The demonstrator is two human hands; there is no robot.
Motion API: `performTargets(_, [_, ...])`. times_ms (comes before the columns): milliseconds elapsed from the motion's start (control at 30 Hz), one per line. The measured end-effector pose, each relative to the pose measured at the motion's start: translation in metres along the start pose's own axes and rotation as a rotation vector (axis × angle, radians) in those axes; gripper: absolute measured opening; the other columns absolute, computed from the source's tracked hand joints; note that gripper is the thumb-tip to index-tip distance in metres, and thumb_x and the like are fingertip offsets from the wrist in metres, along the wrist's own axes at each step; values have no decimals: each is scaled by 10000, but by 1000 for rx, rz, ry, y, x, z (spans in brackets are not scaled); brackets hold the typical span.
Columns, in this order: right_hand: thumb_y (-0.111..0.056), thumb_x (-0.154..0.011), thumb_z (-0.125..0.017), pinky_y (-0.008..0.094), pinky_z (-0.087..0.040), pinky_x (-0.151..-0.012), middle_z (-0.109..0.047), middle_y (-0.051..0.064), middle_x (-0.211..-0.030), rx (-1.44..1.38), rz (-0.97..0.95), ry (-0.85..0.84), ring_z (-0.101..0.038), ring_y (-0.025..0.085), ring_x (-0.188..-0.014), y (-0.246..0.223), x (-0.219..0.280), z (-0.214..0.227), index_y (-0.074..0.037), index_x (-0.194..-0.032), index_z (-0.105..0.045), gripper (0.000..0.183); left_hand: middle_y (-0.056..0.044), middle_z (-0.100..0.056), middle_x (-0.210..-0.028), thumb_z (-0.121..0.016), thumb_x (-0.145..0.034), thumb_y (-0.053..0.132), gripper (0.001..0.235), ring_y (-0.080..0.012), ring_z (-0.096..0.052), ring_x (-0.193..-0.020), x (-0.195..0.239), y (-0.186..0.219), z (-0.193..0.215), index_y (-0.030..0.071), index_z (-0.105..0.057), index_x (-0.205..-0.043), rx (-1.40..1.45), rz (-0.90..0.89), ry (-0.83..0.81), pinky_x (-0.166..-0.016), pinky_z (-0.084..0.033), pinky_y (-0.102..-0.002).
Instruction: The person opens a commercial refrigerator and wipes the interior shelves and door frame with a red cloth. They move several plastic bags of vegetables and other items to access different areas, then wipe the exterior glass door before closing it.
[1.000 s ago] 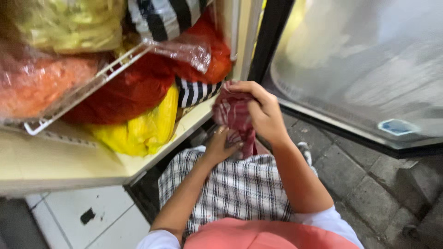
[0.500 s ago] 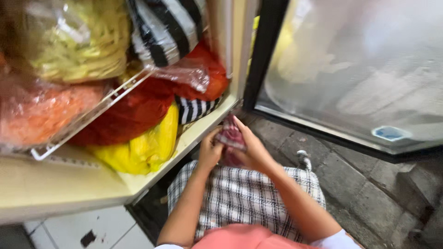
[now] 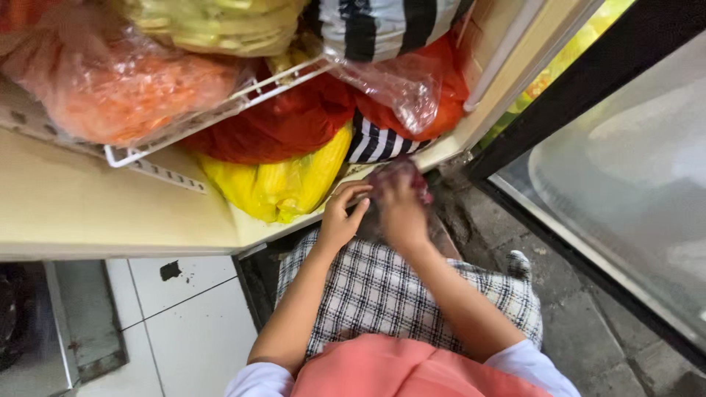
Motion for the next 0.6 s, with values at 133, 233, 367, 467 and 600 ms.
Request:
performTargets(133, [-154,-953,-544,420,-610,-679,-543,150,-1387,-245,126,272,-697,322,-931,16,8,1,-137,-1375,-603,426,-92,-674,-1209,-691,-934,88,222,-222,-666,-1144,2,-13,1,37,-704,-1150,29,47,-14,-989,-559,-324])
performTargets(233, [-162,-1045,-511,431,-605,-638,-554,115,-1423,-284,-3,110,-694,312,-904,66,-4,-13,-145,-1336,-612,308,-82,-709,-1186,-706,-941,88,205,-220,-676,-1118,3,-14,7,36,-716,-1139,-55,13,-29,-995,-520,-339])
performTargets(367, [-171,-972,-547,476,-591,-662,-516,141,-1472,-139,-87,305,-711,354,-935,102,-27,-7,-115,-1371,-594,406,-75,-687,-1182,-693,-951,81,187,-218,-665,-1107,-1,-14,7,39,-713,-1132,-37,43,-66,-982,-515,-339])
performTargets(467, [-137,-974,-521,502,-589,-735,-471,152,-1534,-186,-218,282,-713,381,-933,99,-34,-13,-101,-1413,-570,443,-73,-697,-1163,-698,-933,69,186,-232,-674,-1103,0,-11,5,34,-711,-1116,-79,-6,-67,-973,-520,-340])
performTargets(600, [-87,-945,-466,528,-571,-727,-332,231,-1588,-332,-279,56,-691,450,-828,88,-21,-29,-55,-1507,-451,563,-70,-702,-1163,-701,-923,80,182,-245,-676,-1122,0,-7,1,52,-710,-1103,-109,-63,-91,-979,-521,-348])
Point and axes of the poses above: each hand's wrist, its own x-axis away from the middle knuckle, its own z-axis out of the back of the hand, y = z × x, the point moved 5 cm from there along -x, towards the middle knuckle
